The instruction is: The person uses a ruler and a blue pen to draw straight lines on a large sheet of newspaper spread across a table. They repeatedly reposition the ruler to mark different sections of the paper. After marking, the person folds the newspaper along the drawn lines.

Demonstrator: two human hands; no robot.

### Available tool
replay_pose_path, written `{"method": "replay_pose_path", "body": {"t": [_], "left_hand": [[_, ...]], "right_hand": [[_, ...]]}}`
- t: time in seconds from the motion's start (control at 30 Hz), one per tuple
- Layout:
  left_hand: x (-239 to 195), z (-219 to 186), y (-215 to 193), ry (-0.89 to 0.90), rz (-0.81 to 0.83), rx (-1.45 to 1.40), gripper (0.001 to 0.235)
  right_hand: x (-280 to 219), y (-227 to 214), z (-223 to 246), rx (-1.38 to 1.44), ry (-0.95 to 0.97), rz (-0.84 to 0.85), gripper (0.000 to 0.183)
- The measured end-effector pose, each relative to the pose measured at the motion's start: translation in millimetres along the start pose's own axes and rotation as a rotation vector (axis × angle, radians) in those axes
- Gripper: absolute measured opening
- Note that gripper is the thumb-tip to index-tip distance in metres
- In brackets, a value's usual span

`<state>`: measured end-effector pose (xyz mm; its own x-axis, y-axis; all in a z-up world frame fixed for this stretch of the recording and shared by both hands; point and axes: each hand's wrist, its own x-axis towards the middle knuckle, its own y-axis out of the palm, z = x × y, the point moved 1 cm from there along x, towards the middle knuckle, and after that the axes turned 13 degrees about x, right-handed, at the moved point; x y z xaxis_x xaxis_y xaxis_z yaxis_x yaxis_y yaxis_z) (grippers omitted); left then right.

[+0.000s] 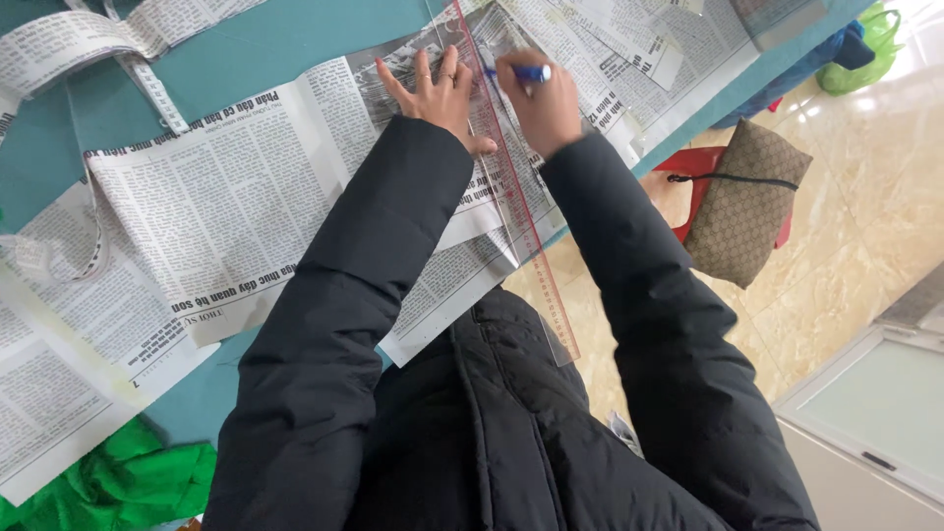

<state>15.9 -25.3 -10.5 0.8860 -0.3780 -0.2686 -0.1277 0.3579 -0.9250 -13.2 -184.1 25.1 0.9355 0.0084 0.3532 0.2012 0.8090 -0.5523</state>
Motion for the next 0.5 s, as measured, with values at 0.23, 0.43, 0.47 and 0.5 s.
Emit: {"method": "replay_pose_path", "body": {"t": [0.23,0.43,0.47,0.5], "left_hand": [[4.5,-4.3,-3.3,0.002,-0.033,-0.068,0.118],[8.2,-9.5,2.6,-0.028,-0.09,-0.066,0.115],[8.2,-9.9,3.5,-0.019,-0.081,-0.047,0.113],[9.1,-10.2,5.1,-0.015,-0.083,-0.045,0.113]], "right_hand": [[-112.7,-67.2,63.8,0.031,0.175,0.288,0.016],[-178.0,-92.6,80.3,-0.009,0.28,0.28,0.013],[-184.9,-94.8,80.3,0.005,0.319,0.268,0.015],[-188.8,-97.3,82.8,0.005,0.32,0.263,0.015]]}}
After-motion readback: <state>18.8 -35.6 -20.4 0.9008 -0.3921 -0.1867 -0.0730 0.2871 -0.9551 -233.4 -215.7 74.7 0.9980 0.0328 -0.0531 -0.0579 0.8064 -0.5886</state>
